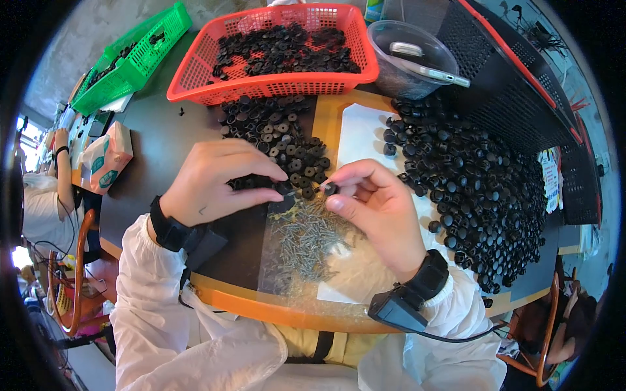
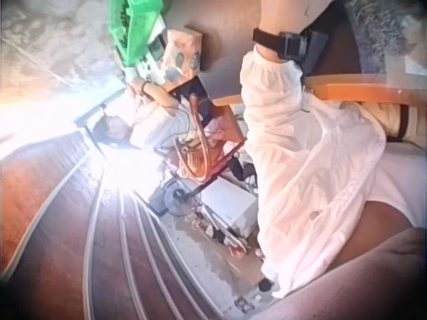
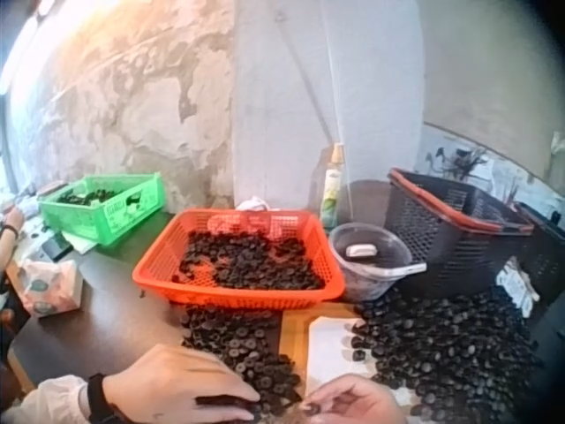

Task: Assembling small components by inserting a metal pin into a plastic circular piece.

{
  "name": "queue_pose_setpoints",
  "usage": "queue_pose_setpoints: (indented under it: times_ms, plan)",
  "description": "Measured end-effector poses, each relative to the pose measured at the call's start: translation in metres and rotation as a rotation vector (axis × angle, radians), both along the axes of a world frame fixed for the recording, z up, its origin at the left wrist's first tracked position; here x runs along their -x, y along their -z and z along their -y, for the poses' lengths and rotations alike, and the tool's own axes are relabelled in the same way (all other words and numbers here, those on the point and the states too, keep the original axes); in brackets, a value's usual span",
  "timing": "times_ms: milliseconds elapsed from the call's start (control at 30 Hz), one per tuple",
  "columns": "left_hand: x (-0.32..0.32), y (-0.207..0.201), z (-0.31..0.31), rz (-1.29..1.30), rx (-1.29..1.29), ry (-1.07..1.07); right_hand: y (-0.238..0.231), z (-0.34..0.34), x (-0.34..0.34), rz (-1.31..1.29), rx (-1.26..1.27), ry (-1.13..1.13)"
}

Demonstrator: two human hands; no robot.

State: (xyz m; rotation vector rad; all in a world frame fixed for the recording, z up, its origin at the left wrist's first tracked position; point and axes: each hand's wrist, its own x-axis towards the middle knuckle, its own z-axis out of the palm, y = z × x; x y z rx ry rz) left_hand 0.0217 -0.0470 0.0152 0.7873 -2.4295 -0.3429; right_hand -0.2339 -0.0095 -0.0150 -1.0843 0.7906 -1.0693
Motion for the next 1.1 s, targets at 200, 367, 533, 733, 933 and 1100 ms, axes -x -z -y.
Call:
queue_pose_setpoints:
  times_ms: [200,367,533,733,933,1100]
  plan:
    - [0.023,0.001,-0.018,-0.368,-0.43,0.012,-0.006,-0.006,-0.006,-0.069,-0.003,-0.048]
    - [0.03,0.004,-0.022,-0.432,-0.533,0.066,-0.008,-0.009,-0.005,-0.087,0.032,-0.025]
    - [0.032,0.007,-0.025,-0.45,-0.588,0.01,-0.007,-0.01,-0.006,-0.164,0.14,0.013]
    - [0.03,0.006,-0.026,-0.435,-0.561,-0.02,-0.005,-0.011,-0.005,-0.164,0.152,0.019]
    - [0.031,0.007,-0.026,-0.433,-0.546,0.001,-0.007,-0.011,-0.006,-0.159,0.145,0.016]
    - [0.031,0.008,-0.026,-0.431,-0.554,-0.019,-0.006,-0.011,-0.006,-0.164,0.158,0.024]
